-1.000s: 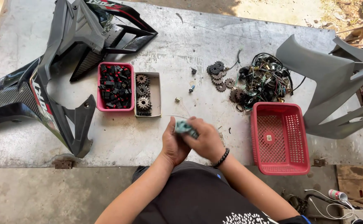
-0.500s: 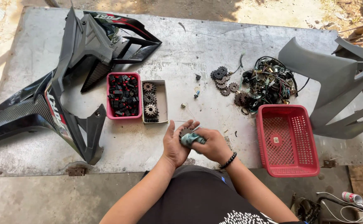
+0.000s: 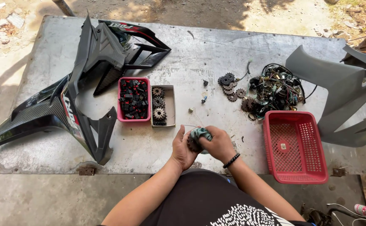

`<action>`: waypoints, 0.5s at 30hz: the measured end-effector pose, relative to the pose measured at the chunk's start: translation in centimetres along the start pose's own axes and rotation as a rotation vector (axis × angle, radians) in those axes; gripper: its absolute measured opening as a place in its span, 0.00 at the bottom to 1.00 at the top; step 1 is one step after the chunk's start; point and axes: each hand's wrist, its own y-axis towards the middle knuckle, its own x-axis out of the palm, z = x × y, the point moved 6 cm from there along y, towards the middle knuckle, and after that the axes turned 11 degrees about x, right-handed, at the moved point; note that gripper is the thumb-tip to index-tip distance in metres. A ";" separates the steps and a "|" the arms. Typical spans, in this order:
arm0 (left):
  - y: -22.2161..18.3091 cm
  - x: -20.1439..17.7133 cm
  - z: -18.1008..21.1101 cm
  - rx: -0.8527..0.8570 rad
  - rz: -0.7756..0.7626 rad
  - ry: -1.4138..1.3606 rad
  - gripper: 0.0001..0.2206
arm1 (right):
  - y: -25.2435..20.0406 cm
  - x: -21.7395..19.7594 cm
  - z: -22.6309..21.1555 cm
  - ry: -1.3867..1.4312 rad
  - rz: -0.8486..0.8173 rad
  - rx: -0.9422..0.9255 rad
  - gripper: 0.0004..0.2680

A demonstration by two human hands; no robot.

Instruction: Cleaning grease and dirt off motorcycle gears using a blue cloth.

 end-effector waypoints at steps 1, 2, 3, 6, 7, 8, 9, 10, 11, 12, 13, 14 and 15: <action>0.2 -0.2 0.0 0.005 0.007 -0.002 0.30 | -0.4 -0.3 -1.1 0.000 -0.009 -0.001 0.10; 0.5 -0.3 -0.2 0.006 -0.003 0.000 0.29 | -0.9 -0.8 -2.3 0.033 -0.002 -0.035 0.09; 0.7 -0.4 -0.3 0.008 -0.013 0.002 0.28 | -1.3 -1.3 -3.6 0.065 0.005 -0.068 0.09; 0.0 0.5 -0.2 0.005 -0.026 0.060 0.29 | -2.8 1.5 -2.7 0.136 -0.100 -0.144 0.11; 0.4 0.9 -0.2 0.012 -0.030 0.055 0.29 | -2.1 0.9 -2.7 0.132 -0.102 -0.152 0.11; 0.2 0.9 -0.2 0.012 -0.031 0.047 0.30 | -1.8 0.8 -2.3 0.129 -0.139 -0.113 0.11; 0.2 0.9 -0.3 0.011 -0.032 0.039 0.31 | -1.4 0.6 -1.8 0.126 -0.176 -0.074 0.11; 1.0 0.1 -0.8 0.011 -0.031 0.041 0.31 | -0.5 0.4 -1.5 0.129 -0.176 -0.073 0.11; 1.8 -0.6 -1.5 -0.010 -0.038 0.002 0.29 | 0.6 -0.2 -0.8 0.029 -0.078 -0.027 0.11; 2.3 -1.5 -2.5 -0.036 -0.041 -0.036 0.28 | 1.2 -0.8 0.1 -0.071 0.019 0.026 0.11; 2.5 -1.7 -2.4 -0.042 -0.036 -0.034 0.28 | 0.6 -0.6 -0.7 -0.069 0.018 0.033 0.11; 2.9 -1.6 -2.2 -0.019 -0.041 -0.017 0.29 | 0.2 -0.6 -2.0 0.019 0.002 -0.031 0.11; 3.4 -1.4 -2.0 0.004 -0.047 0.000 0.30 | -0.2 -0.7 -3.3 0.107 -0.014 -0.096 0.12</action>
